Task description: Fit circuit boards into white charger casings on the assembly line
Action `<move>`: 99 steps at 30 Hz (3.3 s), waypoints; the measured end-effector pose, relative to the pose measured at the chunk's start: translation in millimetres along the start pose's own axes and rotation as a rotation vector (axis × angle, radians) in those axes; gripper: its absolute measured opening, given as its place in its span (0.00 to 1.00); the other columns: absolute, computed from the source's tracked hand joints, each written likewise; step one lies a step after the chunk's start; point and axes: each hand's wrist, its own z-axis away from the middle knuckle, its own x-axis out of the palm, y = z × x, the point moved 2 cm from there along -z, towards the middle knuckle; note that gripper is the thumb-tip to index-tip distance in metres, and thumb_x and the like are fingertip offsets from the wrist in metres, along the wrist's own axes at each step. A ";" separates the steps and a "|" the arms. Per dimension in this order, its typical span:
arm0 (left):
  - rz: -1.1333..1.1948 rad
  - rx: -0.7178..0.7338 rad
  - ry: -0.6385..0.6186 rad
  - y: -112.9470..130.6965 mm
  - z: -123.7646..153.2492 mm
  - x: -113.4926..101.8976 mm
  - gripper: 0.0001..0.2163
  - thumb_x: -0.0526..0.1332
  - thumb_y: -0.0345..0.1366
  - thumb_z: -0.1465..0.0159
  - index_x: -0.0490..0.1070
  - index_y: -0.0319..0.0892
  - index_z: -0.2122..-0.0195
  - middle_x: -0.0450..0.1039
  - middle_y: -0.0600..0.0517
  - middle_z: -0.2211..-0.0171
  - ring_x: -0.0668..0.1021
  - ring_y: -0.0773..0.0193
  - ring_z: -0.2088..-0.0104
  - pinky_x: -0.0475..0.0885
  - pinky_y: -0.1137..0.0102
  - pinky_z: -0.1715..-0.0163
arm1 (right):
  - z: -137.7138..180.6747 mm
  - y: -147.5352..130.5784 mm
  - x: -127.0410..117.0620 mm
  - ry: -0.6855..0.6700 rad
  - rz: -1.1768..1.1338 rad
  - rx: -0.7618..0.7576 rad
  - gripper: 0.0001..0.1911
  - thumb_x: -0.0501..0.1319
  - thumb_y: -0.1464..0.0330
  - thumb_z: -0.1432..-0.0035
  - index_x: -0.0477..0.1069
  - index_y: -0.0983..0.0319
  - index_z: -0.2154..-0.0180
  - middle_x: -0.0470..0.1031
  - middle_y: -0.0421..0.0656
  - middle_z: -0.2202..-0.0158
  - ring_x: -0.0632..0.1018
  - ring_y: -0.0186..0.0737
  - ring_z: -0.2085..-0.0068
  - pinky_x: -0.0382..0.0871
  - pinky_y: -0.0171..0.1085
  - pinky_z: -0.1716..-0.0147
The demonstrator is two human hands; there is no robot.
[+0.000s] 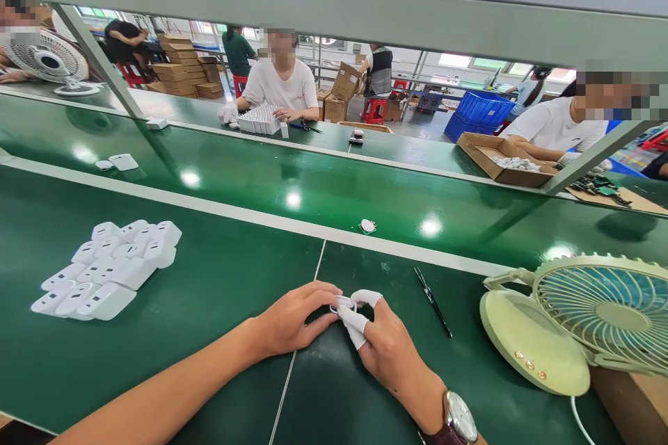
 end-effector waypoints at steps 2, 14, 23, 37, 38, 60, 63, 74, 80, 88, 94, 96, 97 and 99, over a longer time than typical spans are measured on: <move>-0.058 0.059 0.008 -0.5 -0.4 -1.1 0.09 0.60 0.29 0.28 0.72 0.43 0.48 0.79 0.43 0.49 0.83 0.59 0.50 0.81 0.65 0.48 | 0.7 0.2 1.1 0.015 0.018 -0.006 0.25 0.56 0.79 0.34 0.71 0.57 0.39 0.71 0.53 0.51 0.79 0.46 0.56 0.83 0.44 0.62; -0.161 0.134 -0.043 5.4 -4.8 -0.8 0.05 0.58 0.26 0.28 0.73 0.39 0.54 0.79 0.39 0.49 0.84 0.58 0.52 0.83 0.67 0.53 | -2.1 -3.9 2.0 0.047 0.042 -0.024 0.14 0.56 0.79 0.33 0.74 0.63 0.50 0.76 0.55 0.54 0.80 0.47 0.56 0.82 0.44 0.60; 0.008 0.041 -0.017 -2.2 -2.0 4.5 0.03 0.59 0.29 0.28 0.68 0.42 0.55 0.78 0.42 0.50 0.83 0.62 0.55 0.81 0.69 0.54 | -1.9 23.0 -32.0 0.026 0.302 0.142 0.22 0.56 0.69 0.28 0.64 0.64 0.36 0.78 0.55 0.52 0.81 0.52 0.53 0.80 0.48 0.55; 0.095 -0.243 0.002 -10.9 7.8 3.5 0.14 0.66 0.36 0.33 0.69 0.45 0.47 0.80 0.50 0.54 0.82 0.61 0.58 0.80 0.65 0.53 | -9.7 19.3 -43.5 -0.061 0.181 0.106 0.14 0.52 0.75 0.30 0.69 0.61 0.47 0.77 0.46 0.58 0.79 0.41 0.60 0.75 0.37 0.61; 0.098 -0.234 0.013 -10.8 7.8 3.6 0.14 0.66 0.36 0.33 0.69 0.45 0.47 0.80 0.50 0.54 0.82 0.62 0.58 0.80 0.66 0.53 | -12.7 10.3 -42.2 -0.028 0.142 0.046 0.14 0.52 0.76 0.30 0.69 0.61 0.46 0.77 0.46 0.58 0.78 0.41 0.61 0.75 0.37 0.62; 0.101 -0.207 0.081 -11.8 6.4 5.4 0.15 0.68 0.37 0.34 0.71 0.44 0.48 0.82 0.49 0.55 0.85 0.60 0.56 0.82 0.65 0.51 | -9.9 -13.2 -46.2 -0.079 0.520 -0.112 0.14 0.53 0.79 0.39 0.70 0.61 0.73 0.68 0.45 0.72 0.68 0.41 0.72 0.57 0.41 0.73; 0.101 -0.186 0.085 -11.1 6.0 5.4 0.15 0.68 0.38 0.33 0.70 0.44 0.47 0.82 0.49 0.55 0.86 0.59 0.56 0.82 0.64 0.51 | -9.3 -14.5 -40.3 -0.104 0.502 -0.111 0.12 0.55 0.79 0.40 0.70 0.60 0.72 0.70 0.45 0.71 0.69 0.41 0.72 0.59 0.40 0.73; -0.032 -0.060 0.086 -6.7 2.1 1.3 0.12 0.65 0.39 0.30 0.71 0.43 0.48 0.82 0.48 0.58 0.85 0.60 0.59 0.82 0.67 0.55 | -14.8 -18.8 -42.1 -0.046 0.464 -0.190 0.12 0.54 0.79 0.35 0.74 0.63 0.64 0.74 0.47 0.68 0.70 0.41 0.71 0.59 0.40 0.73; -0.081 0.075 0.002 0.7 -7.0 -5.5 0.08 0.60 0.34 0.27 0.74 0.43 0.49 0.81 0.46 0.58 0.83 0.60 0.59 0.81 0.66 0.56 | -12.2 -12.8 -48.1 -0.062 0.460 -0.169 0.13 0.54 0.79 0.34 0.75 0.66 0.53 0.76 0.47 0.67 0.73 0.42 0.69 0.63 0.41 0.72; 0.021 -0.061 -0.030 -4.1 -4.0 -2.3 0.10 0.61 0.36 0.28 0.71 0.44 0.47 0.80 0.48 0.58 0.82 0.61 0.60 0.80 0.67 0.56 | -9.4 -7.5 -52.7 -0.055 0.439 -0.154 0.15 0.57 0.78 0.36 0.75 0.67 0.50 0.77 0.48 0.64 0.75 0.44 0.67 0.65 0.42 0.70; -0.074 0.094 -0.049 -1.0 -6.4 -2.1 0.14 0.59 0.30 0.28 0.70 0.45 0.41 0.80 0.45 0.53 0.82 0.59 0.54 0.80 0.64 0.51 | -7.5 -5.7 -48.8 -0.074 0.433 -0.132 0.10 0.56 0.77 0.37 0.76 0.62 0.62 0.76 0.46 0.66 0.72 0.42 0.69 0.62 0.42 0.72; -0.089 0.107 -0.050 -0.8 -7.2 -2.0 0.14 0.60 0.30 0.28 0.70 0.44 0.42 0.80 0.45 0.54 0.81 0.58 0.55 0.80 0.64 0.52 | -6.4 0.0 -53.4 -0.038 0.438 -0.110 0.11 0.55 0.77 0.35 0.76 0.63 0.58 0.75 0.46 0.66 0.72 0.42 0.69 0.63 0.42 0.71; -0.084 0.095 -0.046 -1.2 -7.4 -1.9 0.14 0.60 0.30 0.28 0.70 0.44 0.42 0.80 0.45 0.54 0.82 0.58 0.55 0.80 0.64 0.53 | -5.6 3.6 -56.4 -0.014 0.453 -0.095 0.11 0.55 0.76 0.34 0.75 0.64 0.57 0.75 0.46 0.66 0.72 0.42 0.69 0.63 0.41 0.70; -0.064 0.062 -0.039 -1.9 -7.3 -1.5 0.14 0.61 0.31 0.28 0.69 0.44 0.42 0.80 0.45 0.55 0.82 0.58 0.55 0.80 0.64 0.53 | -3.3 11.8 -61.7 0.020 0.508 -0.058 0.11 0.54 0.75 0.32 0.75 0.65 0.55 0.75 0.45 0.67 0.72 0.42 0.69 0.63 0.41 0.70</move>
